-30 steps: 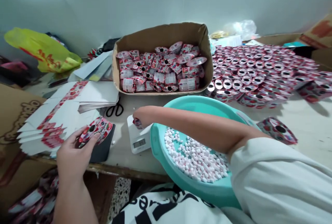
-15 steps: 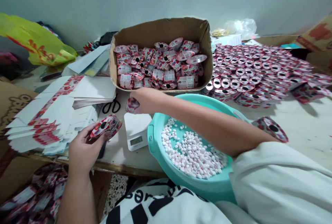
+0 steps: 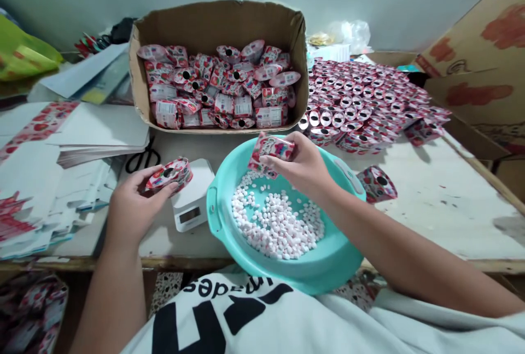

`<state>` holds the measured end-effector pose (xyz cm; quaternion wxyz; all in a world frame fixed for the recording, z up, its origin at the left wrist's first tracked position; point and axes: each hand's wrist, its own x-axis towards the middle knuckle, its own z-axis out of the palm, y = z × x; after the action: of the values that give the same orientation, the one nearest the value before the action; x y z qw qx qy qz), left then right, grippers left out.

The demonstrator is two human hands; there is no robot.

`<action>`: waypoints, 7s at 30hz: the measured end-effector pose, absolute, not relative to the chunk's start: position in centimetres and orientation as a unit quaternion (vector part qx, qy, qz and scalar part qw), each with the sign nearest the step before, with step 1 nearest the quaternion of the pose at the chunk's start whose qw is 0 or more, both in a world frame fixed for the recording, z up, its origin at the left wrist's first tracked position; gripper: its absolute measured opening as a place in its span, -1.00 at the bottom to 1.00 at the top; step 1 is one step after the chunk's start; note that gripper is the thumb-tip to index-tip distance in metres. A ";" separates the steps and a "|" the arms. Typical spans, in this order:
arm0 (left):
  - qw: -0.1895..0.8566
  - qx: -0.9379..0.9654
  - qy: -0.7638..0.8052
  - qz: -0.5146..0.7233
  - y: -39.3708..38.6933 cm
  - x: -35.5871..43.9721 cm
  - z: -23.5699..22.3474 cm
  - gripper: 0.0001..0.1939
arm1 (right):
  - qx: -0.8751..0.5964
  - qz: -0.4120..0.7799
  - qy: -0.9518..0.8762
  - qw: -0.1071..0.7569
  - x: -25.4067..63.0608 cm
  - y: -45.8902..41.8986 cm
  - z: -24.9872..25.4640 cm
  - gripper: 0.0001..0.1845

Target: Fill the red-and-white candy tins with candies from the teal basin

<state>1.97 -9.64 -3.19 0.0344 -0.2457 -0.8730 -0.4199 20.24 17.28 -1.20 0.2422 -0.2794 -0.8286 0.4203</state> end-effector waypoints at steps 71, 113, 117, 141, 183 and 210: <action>-0.051 -0.348 -0.710 -0.610 -9.3 -3.3 -12.6 0.03 | -0.425 0.216 -0.821 0.314 19.8 20.9 -1.7 -0.45; 0.124 -0.783 -0.584 -0.174 0.0 1.7 0.0 -0.77 | -0.311 0.286 -0.837 0.348 21.3 20.6 -0.1 -0.56; 0.076 -0.781 -0.601 -0.153 0.1 1.8 0.9 -0.73 | -0.308 0.285 -0.838 0.348 21.6 20.7 -0.2 -0.61; -0.110 -0.725 -0.672 -0.098 -0.9 5.9 4.1 -0.83 | -0.280 0.301 -0.842 0.348 21.1 20.4 0.1 -0.70; -0.031 -0.710 -0.704 -0.023 0.4 5.6 2.6 -0.74 | -0.259 0.315 -0.844 0.348 21.1 20.7 0.4 -0.69; -0.014 -0.453 -0.786 -0.421 -5.6 -0.2 -0.7 -0.68 | -0.283 0.296 -0.860 0.305 21.3 20.3 0.1 -0.63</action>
<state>-0.21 -5.56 -0.73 -0.0137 -0.4532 -0.7858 -0.4206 21.30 20.29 0.07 0.3052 -0.2834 -0.8595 0.2963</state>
